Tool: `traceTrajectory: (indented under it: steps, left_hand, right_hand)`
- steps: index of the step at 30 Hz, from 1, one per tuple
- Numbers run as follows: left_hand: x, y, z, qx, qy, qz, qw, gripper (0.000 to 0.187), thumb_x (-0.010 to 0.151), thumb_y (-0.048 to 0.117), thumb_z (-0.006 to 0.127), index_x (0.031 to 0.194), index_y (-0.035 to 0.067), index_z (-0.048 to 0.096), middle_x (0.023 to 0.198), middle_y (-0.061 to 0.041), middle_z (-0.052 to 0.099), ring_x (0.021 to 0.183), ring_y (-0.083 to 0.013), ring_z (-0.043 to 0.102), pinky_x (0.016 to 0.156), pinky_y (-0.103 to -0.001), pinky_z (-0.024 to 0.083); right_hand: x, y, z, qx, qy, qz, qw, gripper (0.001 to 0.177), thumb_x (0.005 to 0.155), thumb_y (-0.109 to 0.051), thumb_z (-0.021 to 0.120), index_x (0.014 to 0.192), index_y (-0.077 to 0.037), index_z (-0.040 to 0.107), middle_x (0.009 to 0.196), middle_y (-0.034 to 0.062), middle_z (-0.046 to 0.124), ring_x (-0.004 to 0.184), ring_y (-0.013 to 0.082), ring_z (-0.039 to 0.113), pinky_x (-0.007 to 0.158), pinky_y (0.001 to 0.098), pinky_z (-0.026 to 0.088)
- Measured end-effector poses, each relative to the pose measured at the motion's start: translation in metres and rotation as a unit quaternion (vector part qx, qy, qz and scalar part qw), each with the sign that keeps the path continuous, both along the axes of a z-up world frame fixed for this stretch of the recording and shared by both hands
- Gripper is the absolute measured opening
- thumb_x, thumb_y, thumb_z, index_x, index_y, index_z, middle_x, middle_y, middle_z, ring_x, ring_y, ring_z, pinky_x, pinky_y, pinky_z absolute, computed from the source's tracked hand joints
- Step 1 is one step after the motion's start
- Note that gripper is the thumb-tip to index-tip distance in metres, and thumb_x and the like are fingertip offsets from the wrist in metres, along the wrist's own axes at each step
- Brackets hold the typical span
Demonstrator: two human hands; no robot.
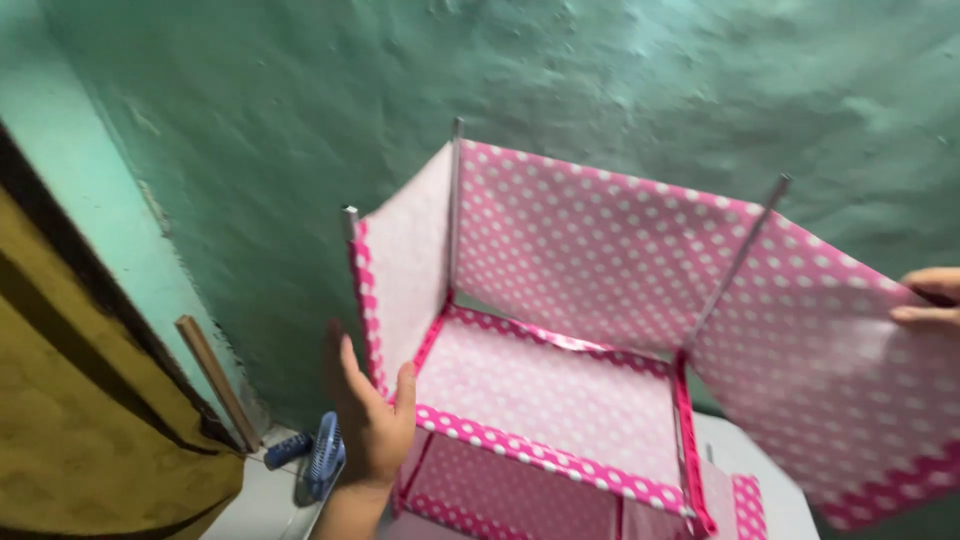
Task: The person assembles a pink polka-dotted storage cabinet by inserting metal poles into a fabric frame, attaching vertical supports, and securing the structure with plastic connectors. The person handles fabric panels, metal poles, and pink plastic clips to build the cabinet on a white table.
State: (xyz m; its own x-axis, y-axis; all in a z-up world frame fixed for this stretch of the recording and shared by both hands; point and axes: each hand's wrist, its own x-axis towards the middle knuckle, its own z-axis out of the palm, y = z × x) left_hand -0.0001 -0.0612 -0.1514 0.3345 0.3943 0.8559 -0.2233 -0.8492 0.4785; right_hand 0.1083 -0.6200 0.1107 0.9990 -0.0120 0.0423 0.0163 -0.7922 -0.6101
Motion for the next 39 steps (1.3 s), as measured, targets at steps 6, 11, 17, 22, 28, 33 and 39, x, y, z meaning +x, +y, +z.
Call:
traceTrajectory:
  steps: [6, 11, 17, 22, 28, 33, 39]
  left_hand:
    - [-0.040, -0.121, -0.004, 0.103, -0.044, -0.325, 0.939, 0.051, 0.084, 0.011, 0.074, 0.130, 0.008, 0.054, 0.133, -0.014, 0.057, 0.128, -0.0361, 0.057, 0.114, -0.058, 0.034]
    - [-0.042, -0.212, -0.030, -0.445, 0.480, -0.638, 0.406, 0.043, 0.105, 0.040, 0.054, 0.130, 0.005, 0.053, 0.132, -0.010, 0.061, 0.116, -0.0267, 0.062, 0.097, -0.046, 0.053]
    - [-0.042, -0.248, -0.061, -0.617, 0.398, -0.650, 0.197, 0.041, 0.106, 0.037, 0.055, 0.131, 0.004, 0.060, 0.126, -0.011, 0.068, 0.120, -0.0242, 0.065, 0.102, -0.042, 0.057]
    - [-0.031, -0.247, -0.077, -0.668, 0.370, -0.618, 0.185, 0.039, 0.103, 0.033, 0.055, 0.126, 0.003, 0.062, 0.122, -0.013, 0.069, 0.113, -0.0253, 0.068, 0.097, -0.043, 0.058]
    - [-0.033, -0.249, -0.095, -0.718, 0.358, -0.559, 0.211, 0.020, 0.100, 0.020, 0.064, 0.112, 0.004, 0.064, 0.099, -0.009, 0.070, 0.092, -0.0210, 0.072, 0.087, -0.039, 0.063]
    - [-0.031, -0.229, -0.093, -0.716, 0.372, -0.555, 0.205, 0.019, 0.098, 0.022, 0.066, 0.104, 0.004, 0.068, 0.092, -0.006, 0.072, 0.086, -0.0183, 0.071, 0.082, -0.034, 0.062]
    - [-0.028, -0.226, -0.092, -0.699, 0.381, -0.567, 0.212, 0.020, 0.099, 0.023, 0.067, 0.103, 0.004, 0.069, 0.089, -0.004, 0.070, 0.082, -0.0153, 0.070, 0.078, -0.032, 0.061]
  right_hand:
    - [-0.020, 0.051, 0.000, 0.085, 0.068, 0.041, 0.993, 0.043, 0.090, -0.016, 0.068, 0.130, -0.002, 0.063, 0.101, 0.0089, 0.076, 0.089, 0.0175, 0.070, 0.077, 0.0339, 0.054]
    - [-0.043, 0.082, 0.003, 0.154, 0.008, 0.064, 0.986, 0.046, 0.092, -0.013, 0.068, 0.134, 0.004, 0.060, 0.105, 0.0132, 0.074, 0.091, 0.0178, 0.070, 0.080, 0.0320, 0.054]
    - [-0.066, 0.094, -0.019, 0.261, -0.008, 0.137, 0.955, 0.047, 0.095, -0.013, 0.066, 0.138, 0.004, 0.058, 0.115, 0.0088, 0.072, 0.099, 0.0142, 0.069, 0.088, 0.0283, 0.054]
    - [-0.087, 0.077, -0.058, 0.359, -0.062, 0.137, 0.921, 0.047, 0.103, -0.023, 0.058, 0.141, 0.004, 0.055, 0.126, 0.0102, 0.068, 0.108, 0.0154, 0.067, 0.096, 0.0322, 0.053]
    - [-0.095, 0.009, -0.211, 0.503, -0.091, 0.024, 0.859, 0.036, 0.097, -0.027, 0.060, 0.120, 0.000, 0.063, 0.106, 0.0095, 0.071, 0.091, 0.0194, 0.068, 0.083, 0.0358, 0.055]
    - [-0.130, 0.021, -0.425, -0.013, -0.026, -0.141, 0.990, 0.037, 0.088, -0.037, 0.078, 0.112, -0.009, 0.070, 0.092, 0.0093, 0.073, 0.082, 0.0222, 0.070, 0.075, 0.0363, 0.056]
    - [-0.176, 0.052, -0.547, -0.196, 0.156, -0.187, 0.950, 0.084, 0.076, -0.036, 0.086, 0.143, -0.011, 0.042, 0.128, 0.0172, 0.060, 0.104, 0.0368, 0.069, 0.085, 0.0459, 0.057]
